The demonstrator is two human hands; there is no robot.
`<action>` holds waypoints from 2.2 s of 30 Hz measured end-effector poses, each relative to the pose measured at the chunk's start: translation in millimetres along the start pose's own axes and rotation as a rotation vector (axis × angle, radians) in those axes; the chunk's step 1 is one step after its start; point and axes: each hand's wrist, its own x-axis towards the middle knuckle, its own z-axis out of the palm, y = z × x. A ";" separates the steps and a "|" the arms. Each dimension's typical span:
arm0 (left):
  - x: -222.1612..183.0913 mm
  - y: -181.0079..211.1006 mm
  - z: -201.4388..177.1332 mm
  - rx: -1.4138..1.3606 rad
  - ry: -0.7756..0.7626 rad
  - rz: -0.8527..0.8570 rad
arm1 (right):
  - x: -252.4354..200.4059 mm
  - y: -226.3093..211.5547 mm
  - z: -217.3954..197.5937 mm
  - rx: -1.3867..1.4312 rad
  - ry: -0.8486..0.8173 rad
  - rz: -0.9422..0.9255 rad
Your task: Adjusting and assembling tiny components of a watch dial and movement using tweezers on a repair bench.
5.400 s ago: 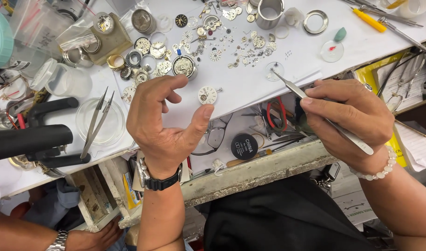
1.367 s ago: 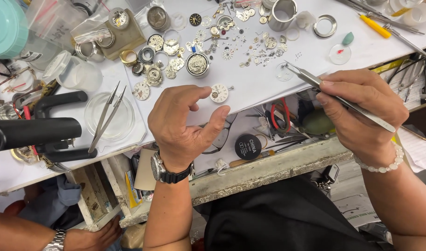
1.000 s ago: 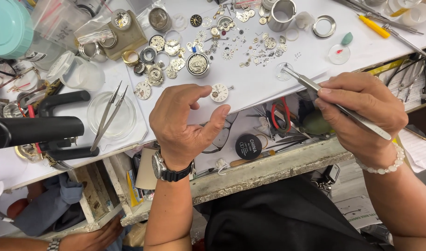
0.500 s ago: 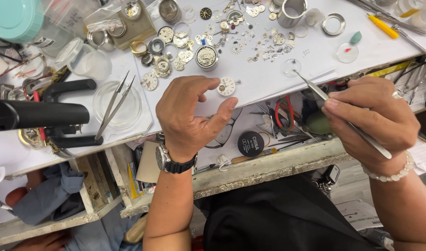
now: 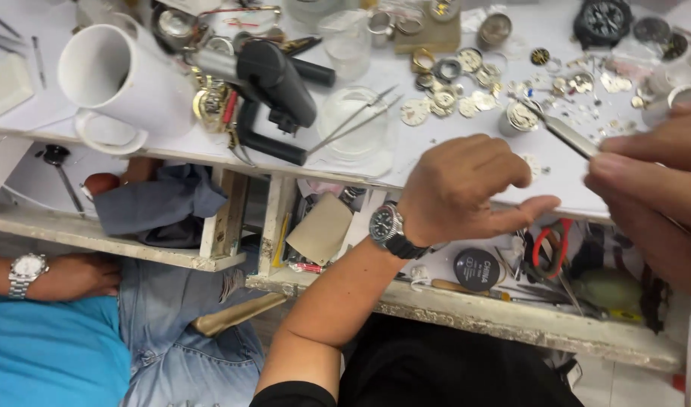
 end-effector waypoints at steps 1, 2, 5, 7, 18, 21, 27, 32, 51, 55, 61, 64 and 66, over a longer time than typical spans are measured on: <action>2.3 0.5 -1.9 0.015 0.011 0.004 | 27.1 -5.3 -4.9 -0.002 0.000 -0.019; 3.5 2.2 -3.5 -0.002 0.040 0.004 | 52.5 -12.7 -9.4 -0.014 -0.039 -0.088; 8.2 6.5 -7.8 -0.030 0.089 -0.015 | 113.1 -23.1 -2.6 0.044 -0.064 -0.187; 7.5 6.8 -7.7 -0.051 0.110 -0.032 | 138.2 -19.9 16.9 0.109 -0.055 -0.210; 0.2 3.1 -10.0 0.031 0.137 -0.022 | 199.0 32.4 104.5 0.092 0.077 -0.248; -1.2 2.5 -9.5 0.057 0.138 -0.017 | 203.0 38.0 116.5 0.096 0.098 -0.270; 0.5 2.7 -11.6 0.047 0.145 -0.021 | 205.9 42.6 127.0 0.053 0.102 -0.281; 0.2 2.1 -10.6 0.047 0.132 -0.021 | 205.3 42.3 125.1 0.041 0.100 -0.272; 5.5 1.4 -5.9 -0.044 0.057 -0.008 | 187.1 31.6 106.0 0.143 0.241 -0.331; 0.9 4.9 -1.7 -0.042 -0.001 -0.065 | 173.4 11.3 70.8 0.171 0.258 -0.284; 7.5 2.6 4.6 -0.044 -0.082 -0.020 | 73.7 -20.8 -14.1 0.413 0.233 -0.236; 3.6 1.7 9.1 0.038 -0.113 0.015 | -33.1 -34.2 -31.3 0.282 0.253 -0.051; 3.5 1.7 10.7 0.048 -0.120 0.002 | -90.8 -36.7 -40.2 0.103 0.271 0.178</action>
